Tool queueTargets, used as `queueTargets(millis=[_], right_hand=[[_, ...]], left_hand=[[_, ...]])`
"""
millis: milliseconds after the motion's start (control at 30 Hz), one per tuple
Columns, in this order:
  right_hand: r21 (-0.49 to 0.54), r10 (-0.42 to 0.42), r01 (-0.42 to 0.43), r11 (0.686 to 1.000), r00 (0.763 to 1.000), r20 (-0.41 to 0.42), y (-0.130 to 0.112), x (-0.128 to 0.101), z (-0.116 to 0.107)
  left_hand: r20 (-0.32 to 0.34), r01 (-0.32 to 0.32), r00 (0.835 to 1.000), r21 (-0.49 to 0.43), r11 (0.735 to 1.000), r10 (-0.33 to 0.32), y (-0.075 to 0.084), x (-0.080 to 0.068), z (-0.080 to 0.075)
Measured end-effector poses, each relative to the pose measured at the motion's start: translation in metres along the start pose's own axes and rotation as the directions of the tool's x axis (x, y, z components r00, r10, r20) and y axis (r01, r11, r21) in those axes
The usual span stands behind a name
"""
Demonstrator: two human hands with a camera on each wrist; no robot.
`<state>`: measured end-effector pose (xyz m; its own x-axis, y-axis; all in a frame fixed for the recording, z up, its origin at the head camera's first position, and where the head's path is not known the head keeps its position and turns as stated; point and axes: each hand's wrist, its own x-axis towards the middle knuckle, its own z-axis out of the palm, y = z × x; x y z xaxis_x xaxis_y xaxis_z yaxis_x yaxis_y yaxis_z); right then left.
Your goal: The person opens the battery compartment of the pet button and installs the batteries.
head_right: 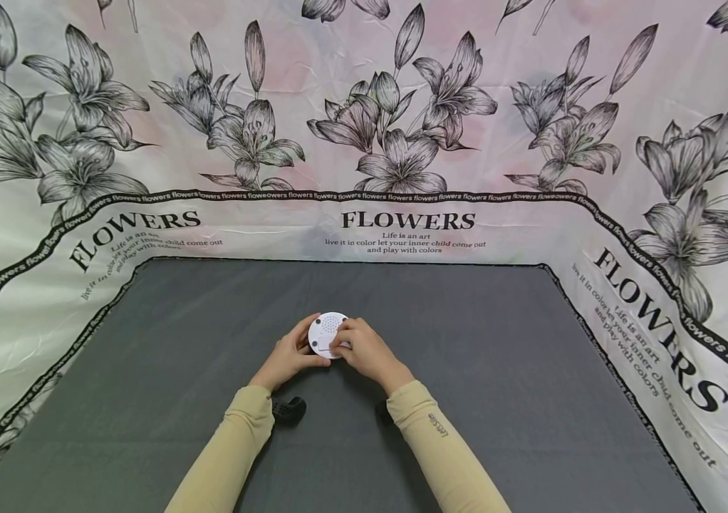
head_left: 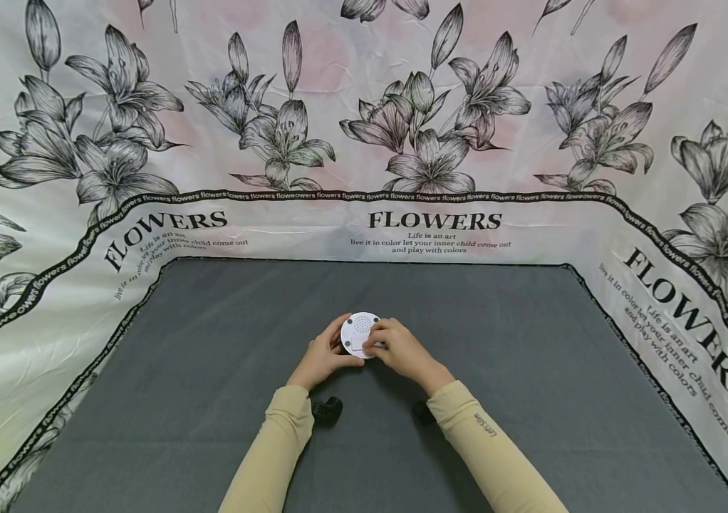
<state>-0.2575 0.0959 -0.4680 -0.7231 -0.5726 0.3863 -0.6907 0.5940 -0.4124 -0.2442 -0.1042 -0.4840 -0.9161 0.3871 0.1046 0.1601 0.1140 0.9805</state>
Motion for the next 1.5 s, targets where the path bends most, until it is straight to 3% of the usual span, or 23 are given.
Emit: queueTargets(millis=[200, 367, 500, 1033, 1267, 1433, 1500], right_hand=[[0.054, 0.183, -0.182, 0.982, 0.983, -0.005, 0.0006, -0.0001, -0.0004], [0.087, 0.383, -0.382, 0.920, 0.924, -0.001, 0.0006, 0.0007, 0.0009], [0.150, 0.465, -0.464, 0.873, 0.885, 0.031, 0.0009, 0.0032, 0.0014], [0.238, 0.513, -0.507, 0.828, 0.857, 0.040, 0.0037, 0.0038, 0.0017], [0.293, 0.559, -0.592, 0.751, 0.806, 0.194, 0.0017, 0.0001, -0.0020], [0.285, 0.542, -0.580, 0.763, 0.814, 0.208, 0.0047, -0.0004, -0.0029], [0.312, 0.541, -0.577, 0.755, 0.817, 0.200, 0.0067, -0.0006, -0.0030]], left_hand=[[0.007, 0.009, 1.000, -0.010, 1.000, -0.009, 0.0006, -0.0011, 0.0012], [-0.002, 0.002, 1.000, 0.003, 1.000, -0.002, 0.0017, -0.0005, 0.0020], [-0.004, -0.004, 1.000, 0.026, 1.000, 0.004, 0.0026, 0.0001, 0.0014], [0.020, 0.005, 1.000, 0.022, 1.000, -0.006, -0.0024, 0.0036, 0.0000], [0.026, -0.003, 1.000, -0.021, 1.000, 0.003, -0.0042, 0.0031, 0.0023], [-0.031, 0.034, 0.999, -0.060, 0.998, -0.035, -0.0028, 0.0029, 0.0043], [-0.058, 0.036, 0.998, -0.048, 0.998, -0.038, -0.0017, 0.0027, 0.0044]])
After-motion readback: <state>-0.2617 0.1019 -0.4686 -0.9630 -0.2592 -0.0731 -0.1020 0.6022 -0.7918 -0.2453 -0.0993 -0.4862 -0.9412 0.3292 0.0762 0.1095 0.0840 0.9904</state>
